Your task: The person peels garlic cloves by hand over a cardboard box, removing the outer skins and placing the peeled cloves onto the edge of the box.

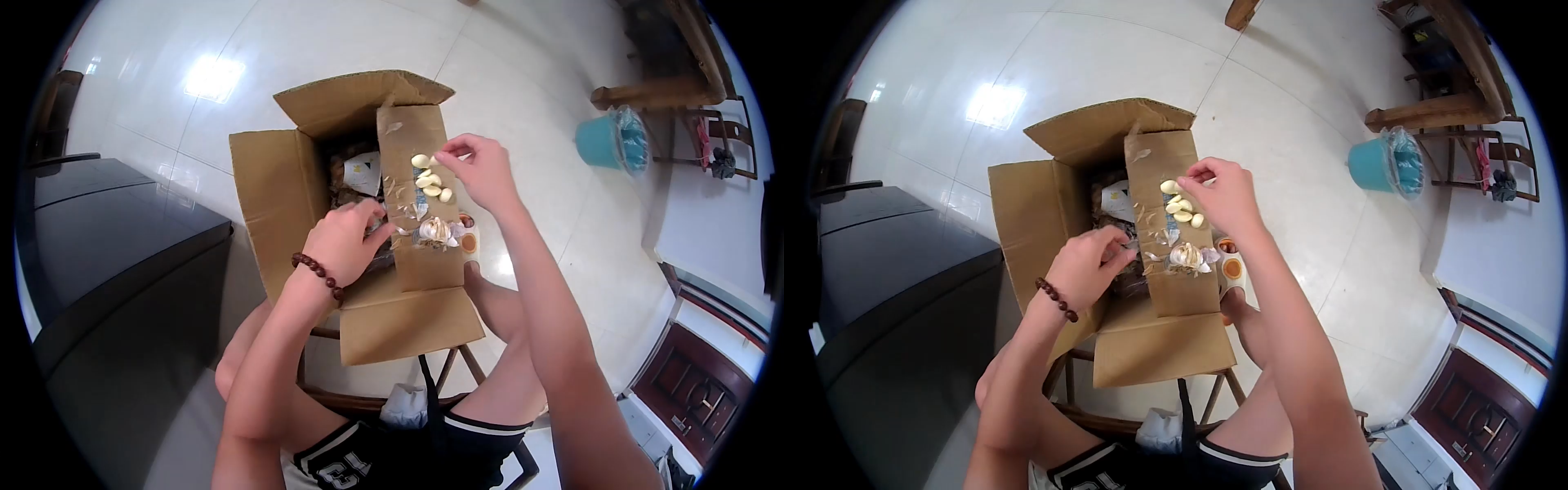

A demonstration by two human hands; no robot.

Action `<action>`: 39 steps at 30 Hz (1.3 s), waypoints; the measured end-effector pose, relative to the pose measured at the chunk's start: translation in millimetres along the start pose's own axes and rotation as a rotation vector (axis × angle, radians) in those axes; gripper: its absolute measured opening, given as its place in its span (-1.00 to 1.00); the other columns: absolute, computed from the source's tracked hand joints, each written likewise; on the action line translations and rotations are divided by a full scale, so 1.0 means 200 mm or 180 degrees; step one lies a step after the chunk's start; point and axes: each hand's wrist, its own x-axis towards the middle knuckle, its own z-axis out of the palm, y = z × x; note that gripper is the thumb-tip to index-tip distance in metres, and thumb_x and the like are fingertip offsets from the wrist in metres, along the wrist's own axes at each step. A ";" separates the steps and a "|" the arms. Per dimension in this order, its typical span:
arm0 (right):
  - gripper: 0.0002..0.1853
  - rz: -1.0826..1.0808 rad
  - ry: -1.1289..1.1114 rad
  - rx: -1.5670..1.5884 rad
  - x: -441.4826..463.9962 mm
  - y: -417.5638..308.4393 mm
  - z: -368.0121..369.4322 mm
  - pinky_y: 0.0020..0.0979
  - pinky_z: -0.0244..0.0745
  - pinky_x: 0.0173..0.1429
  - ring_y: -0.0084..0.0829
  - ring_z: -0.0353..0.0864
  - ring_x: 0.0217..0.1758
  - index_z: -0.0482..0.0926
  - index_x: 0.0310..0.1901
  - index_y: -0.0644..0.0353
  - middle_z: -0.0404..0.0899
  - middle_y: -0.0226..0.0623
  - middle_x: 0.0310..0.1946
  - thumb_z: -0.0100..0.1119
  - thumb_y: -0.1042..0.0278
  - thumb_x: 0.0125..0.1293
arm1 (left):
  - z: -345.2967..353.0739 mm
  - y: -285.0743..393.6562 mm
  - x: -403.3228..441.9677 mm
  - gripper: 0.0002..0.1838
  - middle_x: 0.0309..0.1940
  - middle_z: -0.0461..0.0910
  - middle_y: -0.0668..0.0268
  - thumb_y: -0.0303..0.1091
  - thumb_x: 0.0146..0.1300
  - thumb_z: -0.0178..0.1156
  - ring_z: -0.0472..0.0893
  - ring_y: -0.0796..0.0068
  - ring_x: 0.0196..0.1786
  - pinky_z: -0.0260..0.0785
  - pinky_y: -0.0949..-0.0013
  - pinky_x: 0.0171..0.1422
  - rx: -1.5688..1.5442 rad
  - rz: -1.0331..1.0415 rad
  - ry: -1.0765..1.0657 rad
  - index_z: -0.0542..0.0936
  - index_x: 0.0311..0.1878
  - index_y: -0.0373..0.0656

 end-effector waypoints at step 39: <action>-0.54 -0.0283 -0.1551 -0.1539 -0.41 0.11 0.19 -0.06 0.63 0.13 -0.01 0.68 0.07 0.66 0.04 0.19 0.68 -0.07 -0.06 0.53 0.35 0.06 | 0.38 -0.02 0.06 -0.53 0.04 0.67 -0.11 -0.12 0.49 0.20 0.69 -0.07 0.05 0.56 0.02 0.15 0.0342 -0.0034 -0.0498 0.49 0.27 -0.28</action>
